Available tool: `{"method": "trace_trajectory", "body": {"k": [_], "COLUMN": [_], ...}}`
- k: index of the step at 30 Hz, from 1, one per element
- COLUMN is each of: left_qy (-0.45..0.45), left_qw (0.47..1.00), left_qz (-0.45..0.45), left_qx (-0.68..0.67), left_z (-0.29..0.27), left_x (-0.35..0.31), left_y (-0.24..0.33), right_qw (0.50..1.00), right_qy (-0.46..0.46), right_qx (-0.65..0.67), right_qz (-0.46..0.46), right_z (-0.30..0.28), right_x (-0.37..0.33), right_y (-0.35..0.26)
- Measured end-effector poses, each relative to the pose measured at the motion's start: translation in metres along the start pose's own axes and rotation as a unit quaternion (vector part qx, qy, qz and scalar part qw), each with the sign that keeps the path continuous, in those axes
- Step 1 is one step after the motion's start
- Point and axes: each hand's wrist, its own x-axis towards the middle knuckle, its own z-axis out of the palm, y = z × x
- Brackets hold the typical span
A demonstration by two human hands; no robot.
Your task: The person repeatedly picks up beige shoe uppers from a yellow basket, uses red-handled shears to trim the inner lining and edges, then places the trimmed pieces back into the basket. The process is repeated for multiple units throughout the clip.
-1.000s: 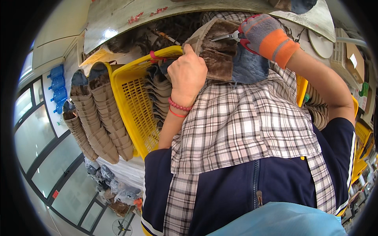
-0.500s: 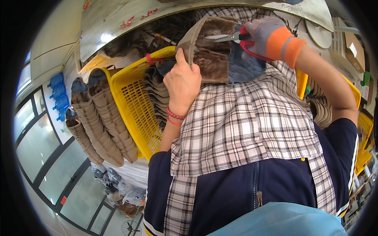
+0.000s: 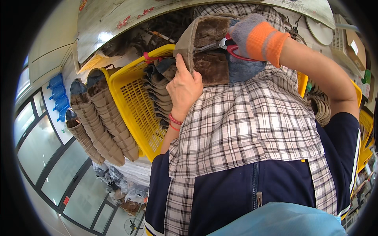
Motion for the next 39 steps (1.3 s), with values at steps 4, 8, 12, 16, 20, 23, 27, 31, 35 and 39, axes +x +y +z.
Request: {"method": "trace_trajectory", "body": {"k": [4, 8, 12, 16, 20, 23, 27, 31, 35, 39], "left_qy": [-0.005, -0.008, -0.006, 0.001, 0.003, 0.011, 0.035, 0.073, 0.151, 0.191], "left_qw": [1.0, 0.999, 0.998, 0.998, 0.998, 0.998, 0.996, 0.983, 0.927, 0.87], "left_qz": [0.002, 0.05, 0.054, 0.054, 0.059, 0.055, 0.076, 0.164, 0.339, 0.441], "left_qx": [-0.001, 0.019, 0.026, 0.027, 0.019, 0.013, 0.005, 0.044, 0.059, 0.107], "left_z": [-0.001, -0.002, -0.003, -0.002, -0.002, -0.004, -0.002, -0.014, -0.033, -0.036], "left_x": [0.0, 0.0, 0.001, 0.001, 0.001, -0.002, -0.003, 0.005, 0.028, 0.058], "left_y": [0.001, 0.0, 0.001, 0.001, 0.001, 0.002, 0.001, 0.018, 0.067, 0.115], "right_qw": [1.0, 0.999, 0.998, 1.0, 0.99, 0.985, 0.906, 0.598, 0.531, 0.441], "right_qy": [0.011, -0.031, -0.04, -0.007, 0.123, 0.073, 0.069, 0.171, 0.328, 0.525], "right_qx": [-0.009, -0.031, -0.039, -0.011, 0.073, 0.131, 0.39, 0.78, 0.781, 0.725], "right_qz": [-0.018, -0.009, -0.005, -0.012, 0.009, 0.085, 0.148, 0.065, 0.0, 0.059], "right_z": [0.003, -0.008, -0.009, -0.001, 0.032, 0.035, 0.072, 0.087, 0.037, 0.028], "right_x": [0.004, 0.008, 0.012, 0.006, -0.016, -0.04, -0.053, -0.04, -0.037, -0.031], "right_y": [0.0, -0.006, -0.008, 0.006, 0.036, 0.039, 0.031, -0.005, -0.028, -0.002]}}
